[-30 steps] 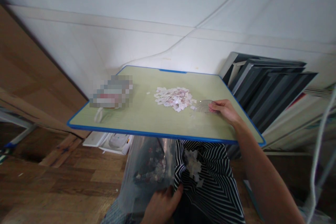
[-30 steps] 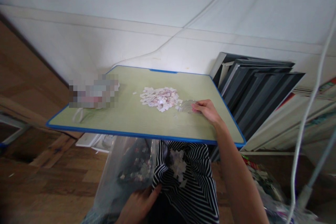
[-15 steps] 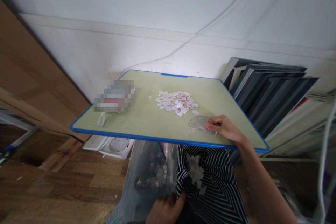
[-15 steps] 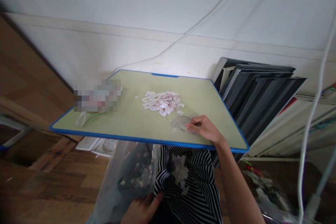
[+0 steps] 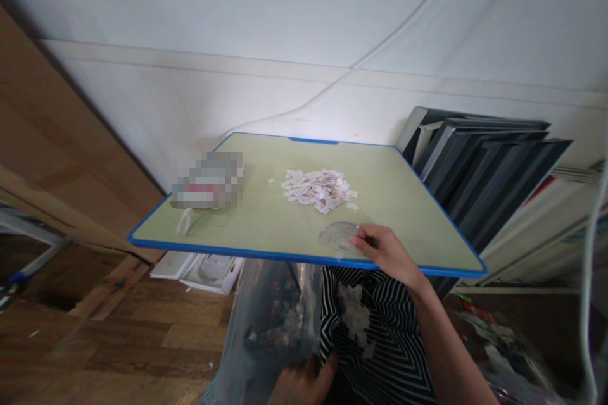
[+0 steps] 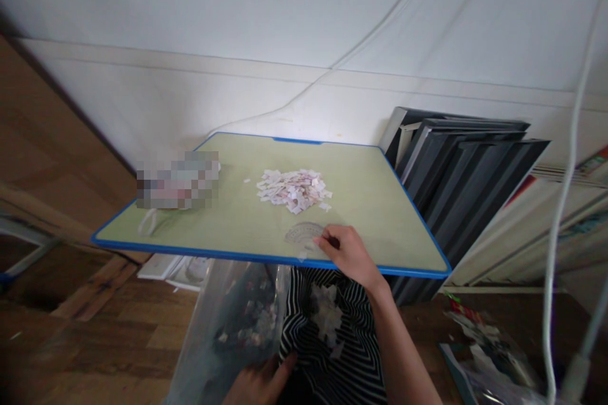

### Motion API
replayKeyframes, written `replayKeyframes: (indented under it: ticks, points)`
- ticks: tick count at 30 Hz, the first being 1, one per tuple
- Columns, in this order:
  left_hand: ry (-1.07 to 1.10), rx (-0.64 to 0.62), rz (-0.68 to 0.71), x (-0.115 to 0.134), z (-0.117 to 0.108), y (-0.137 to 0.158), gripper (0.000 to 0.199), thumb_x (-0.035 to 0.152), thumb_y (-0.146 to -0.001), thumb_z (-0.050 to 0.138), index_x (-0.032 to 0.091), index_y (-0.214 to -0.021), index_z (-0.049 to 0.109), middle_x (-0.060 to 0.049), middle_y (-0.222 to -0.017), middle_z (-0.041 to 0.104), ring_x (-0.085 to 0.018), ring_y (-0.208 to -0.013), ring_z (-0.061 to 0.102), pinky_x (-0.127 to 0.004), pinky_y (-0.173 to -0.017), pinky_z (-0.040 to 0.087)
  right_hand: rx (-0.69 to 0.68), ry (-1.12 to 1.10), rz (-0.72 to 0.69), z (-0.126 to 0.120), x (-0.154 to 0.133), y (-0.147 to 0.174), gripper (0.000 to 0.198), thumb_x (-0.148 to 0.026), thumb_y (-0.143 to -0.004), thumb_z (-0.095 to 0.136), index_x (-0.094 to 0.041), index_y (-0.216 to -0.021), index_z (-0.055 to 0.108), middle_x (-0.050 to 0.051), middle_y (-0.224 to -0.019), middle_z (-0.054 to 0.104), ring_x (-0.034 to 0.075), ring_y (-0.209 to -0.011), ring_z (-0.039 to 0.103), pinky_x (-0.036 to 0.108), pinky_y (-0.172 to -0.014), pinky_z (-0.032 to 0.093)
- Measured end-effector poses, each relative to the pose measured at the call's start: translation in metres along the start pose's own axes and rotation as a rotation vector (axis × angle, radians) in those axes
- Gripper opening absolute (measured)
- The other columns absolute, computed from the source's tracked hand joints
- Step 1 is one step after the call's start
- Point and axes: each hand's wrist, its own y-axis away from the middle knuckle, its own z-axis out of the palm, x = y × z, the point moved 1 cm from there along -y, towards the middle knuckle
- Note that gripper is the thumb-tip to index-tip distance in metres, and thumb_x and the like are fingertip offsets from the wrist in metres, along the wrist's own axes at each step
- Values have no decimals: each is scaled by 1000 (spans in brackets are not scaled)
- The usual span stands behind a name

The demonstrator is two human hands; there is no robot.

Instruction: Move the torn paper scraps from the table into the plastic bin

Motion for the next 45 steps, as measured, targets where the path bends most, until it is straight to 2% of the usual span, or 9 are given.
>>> replayKeyframes:
  ticks: [3, 8, 10, 13, 23, 29, 35, 40, 45]
  points:
    - [-16, 8, 1, 0, 0, 0, 56, 2, -73, 50, 20, -124, 37, -6, -83, 62, -18, -64, 62, -21, -53, 47, -9, -162, -32, -11, 6, 5, 34, -40, -79, 43, -18, -54, 35, -3, -53, 32, 9, -51, 33, 24, -48, 27]
    - [-10, -19, -8, 2, -6, -3, 54, 5, -73, 53, 19, -123, 39, -6, -83, 63, -19, -65, 62, -22, -54, 48, -263, -194, -95, -25, 14, 8, 32, -37, -79, 46, -18, -55, 38, -3, -56, 33, 10, -53, 35, 23, -47, 27]
    - [-8, -53, -12, 3, -11, -4, 54, 4, -72, 54, 18, -122, 40, -6, -83, 63, -19, -63, 62, -22, -53, 48, -303, -173, -90, -24, 14, 6, 33, -37, -79, 46, -18, -54, 37, -3, -56, 32, 9, -52, 34, 23, -47, 27]
    - [-11, -92, -9, 5, -16, -5, 53, 4, -71, 55, 17, -121, 42, -6, -82, 63, -19, -63, 62, -22, -52, 48, -272, -144, -70, -19, 12, 1, 34, -38, -80, 45, -18, -54, 36, -3, -55, 31, 9, -52, 33, 23, -47, 26]
    - [-35, 17, -7, 3, -2, -1, 57, 1, -69, 55, 18, -122, 40, -4, -80, 62, -19, -62, 61, -23, -52, 48, 20, -127, 10, -3, 3, -15, 33, -38, -75, 47, -16, -51, 40, -4, -49, 33, 7, -47, 29, 21, -44, 23]
    - [-18, -10, 2, 4, -9, -3, 55, 8, -71, 58, 17, -122, 40, -5, -79, 62, -19, -61, 62, -23, -50, 48, 213, -94, 217, -6, 3, -2, 36, -41, -71, 47, -14, -48, 49, -4, -43, 31, 6, -41, 26, 21, -40, 19]
    - [-10, -105, -16, 5, -20, -7, 53, 4, -72, 55, 16, -122, 42, -7, -83, 63, -20, -65, 62, -24, -54, 49, 148, 7, 150, 11, -15, -7, 37, -36, -71, 48, -15, -41, 40, -3, -42, 31, 6, -42, 27, 21, -41, 19]
    - [0, -183, -19, 7, -26, -8, 53, 7, -74, 54, 15, -125, 39, -9, -88, 63, -21, -69, 62, -26, -57, 50, 19, -13, 67, 38, -34, -27, 31, -31, -73, 48, -15, -46, 45, -2, -46, 40, 7, -45, 34, 21, -45, 23]
    - [29, -200, -44, 8, -29, -7, 52, 6, -76, 52, 18, -125, 39, -9, -90, 63, -21, -72, 62, -27, -60, 50, -48, -47, -16, 47, -37, -35, 31, -32, -75, 48, -16, -49, 39, -3, -49, 36, 7, -48, 33, 22, -46, 22]
